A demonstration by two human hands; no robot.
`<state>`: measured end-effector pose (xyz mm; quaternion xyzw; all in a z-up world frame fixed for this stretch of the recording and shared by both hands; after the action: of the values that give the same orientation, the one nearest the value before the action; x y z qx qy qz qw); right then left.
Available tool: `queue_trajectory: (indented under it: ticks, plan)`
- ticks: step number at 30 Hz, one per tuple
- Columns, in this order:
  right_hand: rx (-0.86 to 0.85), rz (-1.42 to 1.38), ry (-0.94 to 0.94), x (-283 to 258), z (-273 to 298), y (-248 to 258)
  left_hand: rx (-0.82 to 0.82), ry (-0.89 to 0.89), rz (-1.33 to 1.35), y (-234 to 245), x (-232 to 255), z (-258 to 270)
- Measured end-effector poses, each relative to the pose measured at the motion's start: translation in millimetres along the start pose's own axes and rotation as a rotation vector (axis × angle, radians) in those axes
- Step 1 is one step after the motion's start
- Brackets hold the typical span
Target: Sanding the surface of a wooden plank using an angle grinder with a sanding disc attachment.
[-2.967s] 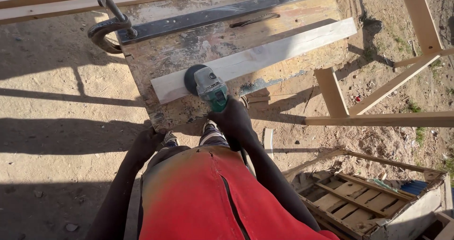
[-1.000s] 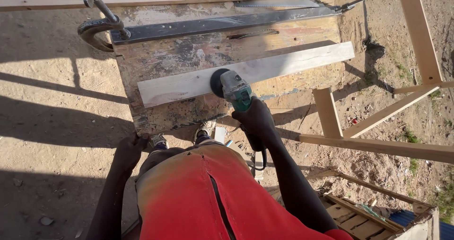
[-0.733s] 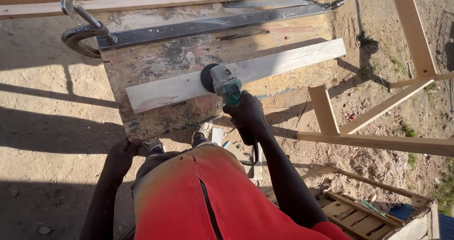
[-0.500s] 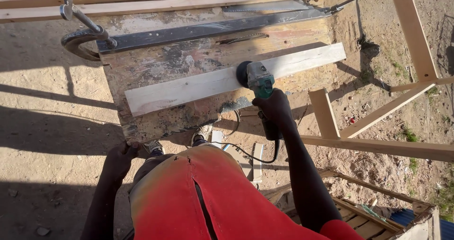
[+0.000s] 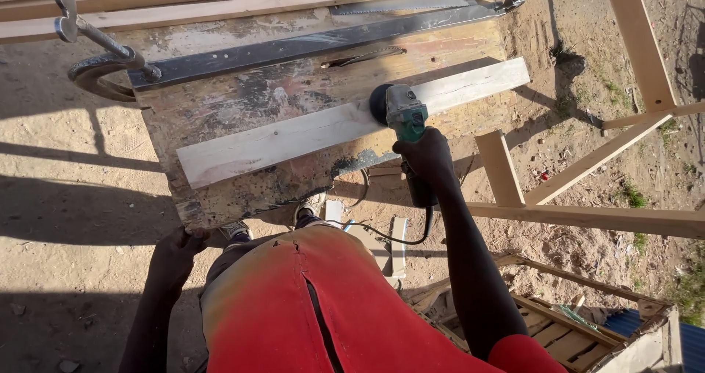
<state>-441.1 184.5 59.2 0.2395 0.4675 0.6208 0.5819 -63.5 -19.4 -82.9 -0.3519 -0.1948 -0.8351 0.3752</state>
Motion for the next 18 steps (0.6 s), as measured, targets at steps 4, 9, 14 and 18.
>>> queue_trajectory:
  ticks: [4, 9, 14, 18]
  plan:
    - [-0.01, 0.009, 0.015, -8.9, 1.3, -8.1, -0.006, 0.022, 0.022, -2.9, 0.8, 0.5]
    - [-0.107, -0.017, 0.08, -38.8, 14.3, -21.7, -0.016, 0.015, -0.059, 0.4, -7.5, -4.0]
    - [-0.031, -0.005, 0.058, -10.1, -10.4, -11.1, -0.008, 0.013, -0.063, -0.9, -1.6, -0.4]
    - [-0.025, 0.111, -0.041, -12.2, -9.3, -6.8, 0.006, 0.099, -0.042, -0.5, -7.6, -2.8]
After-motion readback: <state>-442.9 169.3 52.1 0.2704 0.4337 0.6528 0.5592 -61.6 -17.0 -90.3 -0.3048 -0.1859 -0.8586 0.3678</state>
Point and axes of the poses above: each hand's wrist, its own z-axis away from the middle knuckle, its own y-axis out of the back of the hand, x = y × z, the point moved 10 cm from there along -z, towards the middle knuckle, and after that the axes turned 11 degrees about z, right-handed, at the moved point
